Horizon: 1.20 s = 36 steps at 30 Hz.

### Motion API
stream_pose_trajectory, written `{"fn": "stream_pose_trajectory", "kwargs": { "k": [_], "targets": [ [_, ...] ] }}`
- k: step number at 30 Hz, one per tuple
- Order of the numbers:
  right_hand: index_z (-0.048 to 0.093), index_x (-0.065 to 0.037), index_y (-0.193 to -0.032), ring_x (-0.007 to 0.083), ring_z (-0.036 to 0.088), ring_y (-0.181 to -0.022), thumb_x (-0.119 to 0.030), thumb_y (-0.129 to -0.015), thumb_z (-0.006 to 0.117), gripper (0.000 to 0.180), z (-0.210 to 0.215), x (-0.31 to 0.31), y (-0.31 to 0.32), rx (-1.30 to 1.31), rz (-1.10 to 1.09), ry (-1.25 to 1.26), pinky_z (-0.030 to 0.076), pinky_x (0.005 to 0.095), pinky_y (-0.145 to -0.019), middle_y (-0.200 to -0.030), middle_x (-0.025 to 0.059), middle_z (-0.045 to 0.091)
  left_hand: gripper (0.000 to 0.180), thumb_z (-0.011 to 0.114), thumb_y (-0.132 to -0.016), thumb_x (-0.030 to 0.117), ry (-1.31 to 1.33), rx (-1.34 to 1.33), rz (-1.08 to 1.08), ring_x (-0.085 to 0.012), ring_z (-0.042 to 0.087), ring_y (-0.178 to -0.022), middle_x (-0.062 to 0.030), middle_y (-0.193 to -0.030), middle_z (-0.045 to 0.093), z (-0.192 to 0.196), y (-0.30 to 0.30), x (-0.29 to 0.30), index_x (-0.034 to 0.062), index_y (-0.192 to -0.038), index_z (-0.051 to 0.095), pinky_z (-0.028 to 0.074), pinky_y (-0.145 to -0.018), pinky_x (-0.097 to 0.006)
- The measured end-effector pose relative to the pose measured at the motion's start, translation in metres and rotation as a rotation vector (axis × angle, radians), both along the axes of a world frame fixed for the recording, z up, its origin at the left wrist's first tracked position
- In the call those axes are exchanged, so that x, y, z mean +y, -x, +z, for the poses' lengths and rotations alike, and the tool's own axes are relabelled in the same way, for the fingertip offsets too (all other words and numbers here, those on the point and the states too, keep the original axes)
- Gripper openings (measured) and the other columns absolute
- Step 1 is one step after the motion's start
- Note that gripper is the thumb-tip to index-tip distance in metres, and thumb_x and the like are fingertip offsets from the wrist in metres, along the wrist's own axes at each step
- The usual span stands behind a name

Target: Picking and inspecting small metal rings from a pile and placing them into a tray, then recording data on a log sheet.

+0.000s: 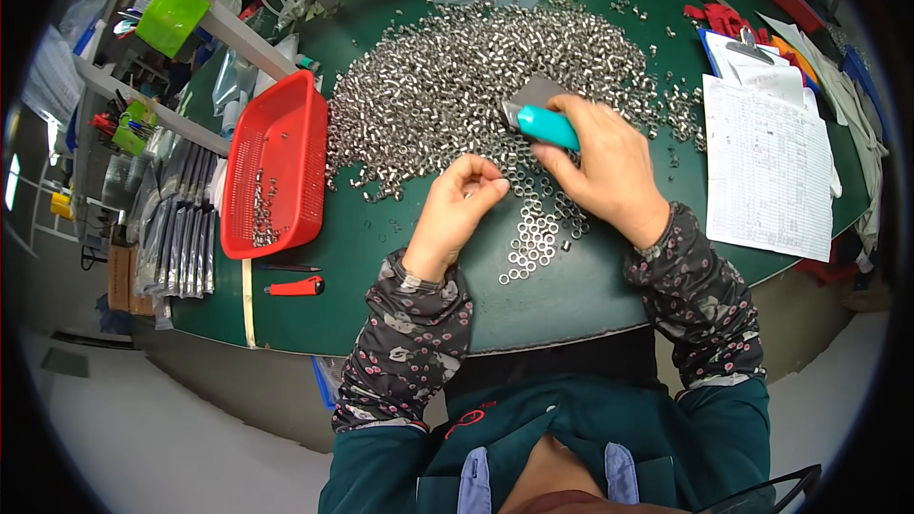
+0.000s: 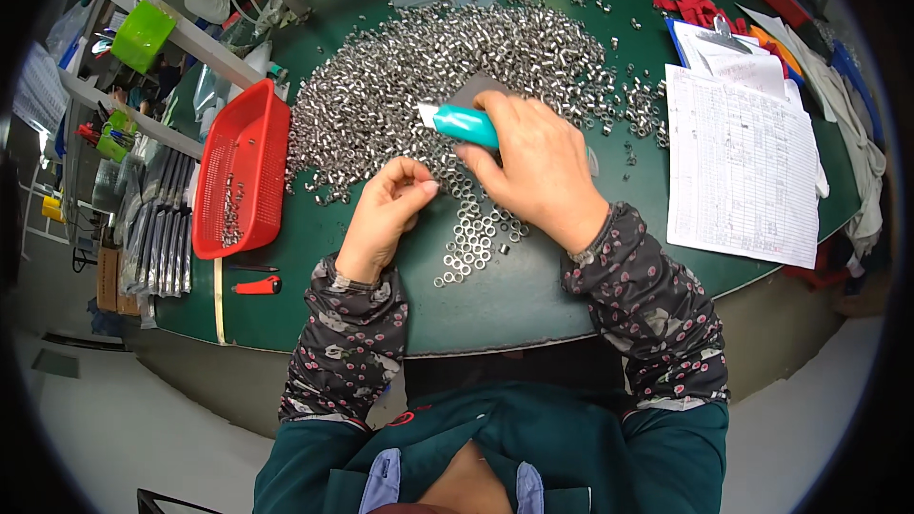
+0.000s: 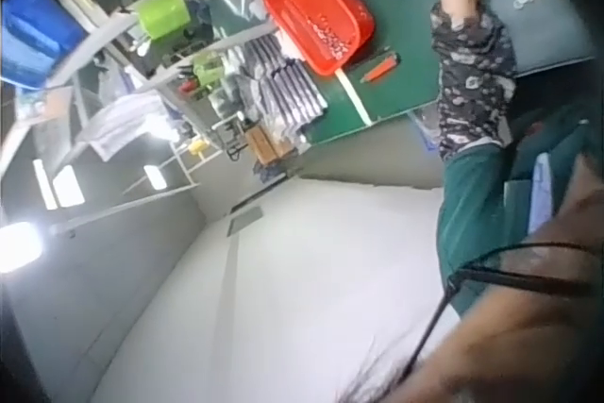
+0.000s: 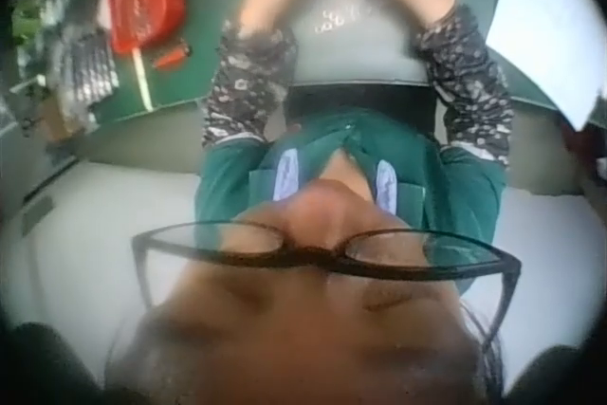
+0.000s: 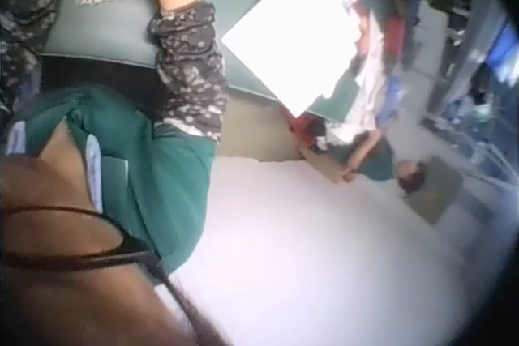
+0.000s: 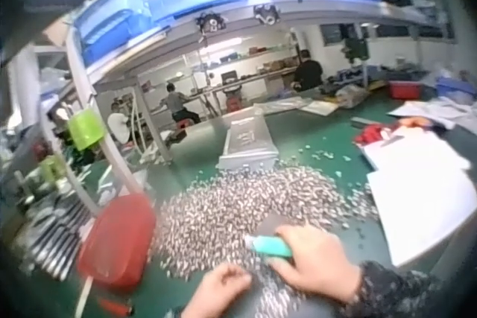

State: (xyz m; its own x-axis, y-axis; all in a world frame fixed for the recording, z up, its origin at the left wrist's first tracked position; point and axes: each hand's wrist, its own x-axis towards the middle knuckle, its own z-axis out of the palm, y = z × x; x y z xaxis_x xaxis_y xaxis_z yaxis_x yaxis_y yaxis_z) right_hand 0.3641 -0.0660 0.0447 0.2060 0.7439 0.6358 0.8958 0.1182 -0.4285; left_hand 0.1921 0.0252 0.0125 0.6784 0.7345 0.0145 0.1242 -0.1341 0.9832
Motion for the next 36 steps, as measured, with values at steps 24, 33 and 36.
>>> {"fn": "stream_pose_trajectory", "kwargs": {
  "k": [24, 33, 36],
  "targets": [
    [0.056, -0.005, -0.083, 0.0305, 0.056, -0.069, -0.024, -0.080, 0.055, 0.019, -0.007, -0.006, 0.013, 0.024, 0.242, 0.274, 0.044, 0.0412, -0.061, -0.070, 0.0119, 0.056, 0.012, 0.053, -0.087, 0.016, 0.769, -0.546, -0.044, -0.0006, 0.029, -0.046, 0.0007, -0.073, 0.051, -0.011, 0.007, 0.012, 0.0059, -0.094, 0.054, 0.021, -0.037, -0.014],
    [0.056, -0.006, -0.083, 0.0284, 0.057, -0.068, -0.023, -0.079, 0.057, 0.018, -0.005, -0.007, 0.014, -0.059, 0.215, 0.253, 0.045, 0.0404, -0.060, -0.069, 0.0100, 0.055, 0.014, 0.055, -0.086, 0.019, 0.715, -0.488, 0.022, -0.0002, 0.029, -0.044, 0.0008, -0.069, 0.051, -0.011, 0.008, 0.010, 0.0055, -0.090, 0.056, 0.021, -0.037, -0.014],
    [0.057, -0.007, -0.084, 0.0267, 0.056, -0.068, -0.023, -0.077, 0.059, 0.018, -0.008, -0.006, 0.014, -0.099, 0.198, 0.222, 0.045, 0.0390, -0.060, -0.069, 0.0087, 0.054, 0.014, 0.055, -0.086, 0.020, 0.699, -0.463, 0.055, -0.0002, 0.029, -0.044, 0.0011, -0.068, 0.051, -0.011, 0.008, 0.009, 0.0056, -0.089, 0.056, 0.021, -0.037, -0.014]
  ]
}}
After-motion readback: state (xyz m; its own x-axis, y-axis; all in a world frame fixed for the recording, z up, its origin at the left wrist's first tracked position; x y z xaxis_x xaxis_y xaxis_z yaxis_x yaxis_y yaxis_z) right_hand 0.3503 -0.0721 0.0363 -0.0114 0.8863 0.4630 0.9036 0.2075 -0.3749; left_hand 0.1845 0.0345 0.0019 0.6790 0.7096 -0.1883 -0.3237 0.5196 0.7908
